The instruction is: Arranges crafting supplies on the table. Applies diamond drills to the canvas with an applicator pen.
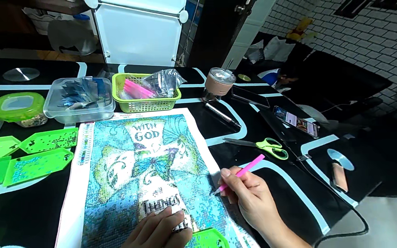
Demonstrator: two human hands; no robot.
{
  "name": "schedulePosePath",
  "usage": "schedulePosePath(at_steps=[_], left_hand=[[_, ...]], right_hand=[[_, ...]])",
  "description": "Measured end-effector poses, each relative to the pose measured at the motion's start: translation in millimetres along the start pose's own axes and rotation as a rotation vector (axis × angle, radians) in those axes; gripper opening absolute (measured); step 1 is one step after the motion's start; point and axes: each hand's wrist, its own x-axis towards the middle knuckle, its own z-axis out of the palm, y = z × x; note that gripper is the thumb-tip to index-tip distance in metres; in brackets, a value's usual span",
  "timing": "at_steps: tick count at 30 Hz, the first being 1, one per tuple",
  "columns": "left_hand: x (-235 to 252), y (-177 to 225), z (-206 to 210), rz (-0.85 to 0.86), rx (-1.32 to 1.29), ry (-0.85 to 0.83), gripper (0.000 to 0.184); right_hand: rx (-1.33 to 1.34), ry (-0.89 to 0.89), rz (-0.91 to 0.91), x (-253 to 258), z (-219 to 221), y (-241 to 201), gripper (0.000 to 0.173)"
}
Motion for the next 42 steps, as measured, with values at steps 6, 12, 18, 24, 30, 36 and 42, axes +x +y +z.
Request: schedulePosePath(at_steps=[6, 12, 18, 24, 30, 36, 42], left_hand=[[-1, 0, 0, -0.012, -0.01, -0.008, 0.042], [-1, 0, 0, -0.009, -0.002, -0.01, 0.043], [-1, 0, 0, -0.006, -0.001, -0.004, 0.042], [-1, 0, 0, -0.003, 0.013, -0.008, 0.043], [-2, 0, 0, 0.001, 0.017, 0.003, 0.043], [-2, -1, 1, 0.013, 0.017, 0.007, 0.041], [-3, -1, 3, 0.014, 0.021, 0.036, 0.04]], right_hand=[[-0.098, -0.025, -0.141, -6, 1, 6, 0.027], [-0.116, -0.051, -0.177, -6, 3, 8, 0.028], [-0.149, -0.074, -0.192, -7, 3, 8, 0.029], [-0.232, -0.055, -0.226, -8, 4, 8, 0.029], [-0.295, -0.07, -0.254, -8, 4, 8, 0.031], [-0.033, -0.069, -0.094, -10, -1, -2, 0.027], [-0.045, -0.243, -0.187, -39, 11, -14, 0.029]])
